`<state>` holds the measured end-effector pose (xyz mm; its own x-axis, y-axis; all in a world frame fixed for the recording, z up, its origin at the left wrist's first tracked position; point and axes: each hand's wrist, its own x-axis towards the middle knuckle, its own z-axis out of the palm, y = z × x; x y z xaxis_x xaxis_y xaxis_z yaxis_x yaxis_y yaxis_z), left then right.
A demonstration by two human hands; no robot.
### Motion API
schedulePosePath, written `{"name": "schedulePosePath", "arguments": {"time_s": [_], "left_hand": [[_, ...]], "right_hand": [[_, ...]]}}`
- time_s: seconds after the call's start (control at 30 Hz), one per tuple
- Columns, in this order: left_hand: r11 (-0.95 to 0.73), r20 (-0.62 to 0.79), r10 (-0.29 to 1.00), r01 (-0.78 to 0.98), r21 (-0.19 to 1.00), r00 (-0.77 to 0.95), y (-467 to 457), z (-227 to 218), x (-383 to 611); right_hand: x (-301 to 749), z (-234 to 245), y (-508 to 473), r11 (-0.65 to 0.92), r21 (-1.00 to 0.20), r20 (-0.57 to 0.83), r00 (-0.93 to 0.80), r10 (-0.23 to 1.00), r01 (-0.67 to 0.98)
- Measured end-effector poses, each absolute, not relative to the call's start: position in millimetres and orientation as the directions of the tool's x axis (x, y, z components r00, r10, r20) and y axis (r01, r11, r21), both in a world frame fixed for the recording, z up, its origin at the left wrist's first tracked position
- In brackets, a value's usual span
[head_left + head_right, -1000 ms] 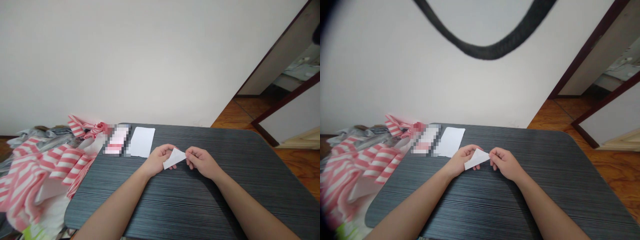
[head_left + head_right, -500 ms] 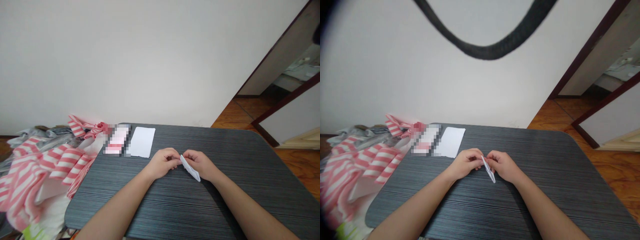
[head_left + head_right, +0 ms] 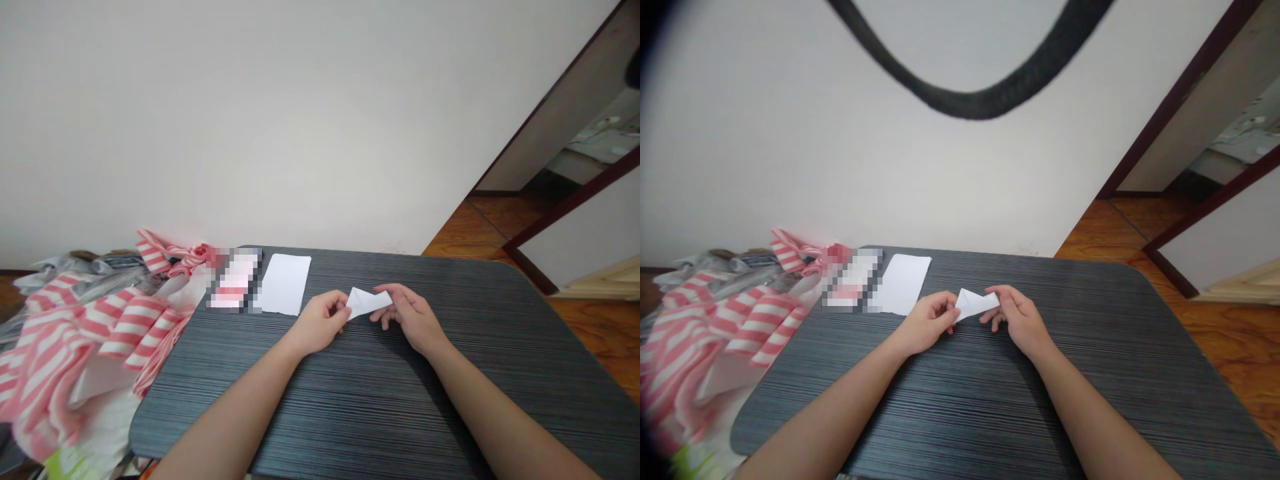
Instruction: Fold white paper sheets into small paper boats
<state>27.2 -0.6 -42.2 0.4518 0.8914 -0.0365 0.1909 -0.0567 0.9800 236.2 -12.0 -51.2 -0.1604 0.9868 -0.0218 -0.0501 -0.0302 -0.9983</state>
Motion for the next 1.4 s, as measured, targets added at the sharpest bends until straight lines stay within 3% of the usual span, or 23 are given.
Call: {"name": "schedulePosePath", "arguments": {"time_s": [0.07, 0.27, 0.8, 1.1, 1.4], "left_hand": [[-0.063, -0.035, 0.892, 0.202, 0.977, 0.450, 0, -43, 27], [-0.103, -0.003, 0.882, 0.199, 0.975, 0.471, -2, -38, 27], [-0.004, -0.088, 0.869, 0.185, 0.983, 0.487, -4, -34, 29], [-0.055, -0.038, 0.882, 0.184, 0.981, 0.470, -5, -31, 31], [-0.100, -0.041, 0.889, 0.279, 0.955, 0.456, -5, -29, 29]], "right_hand": [[236, -51, -12, -0.027, -0.998, -0.016, -0.169, 0.985, -0.062], [234, -49, -14, 0.019, -0.987, -0.013, -0.199, 0.980, 0.157], [231, -47, -16, 0.032, -0.983, -0.014, -0.241, 0.970, 0.182], [233, -48, -17, 0.047, -0.966, -0.022, -0.259, 0.965, 0.256], [229, -48, -18, 0.108, -0.992, 0.087, -0.261, 0.961, 0.065]]}}
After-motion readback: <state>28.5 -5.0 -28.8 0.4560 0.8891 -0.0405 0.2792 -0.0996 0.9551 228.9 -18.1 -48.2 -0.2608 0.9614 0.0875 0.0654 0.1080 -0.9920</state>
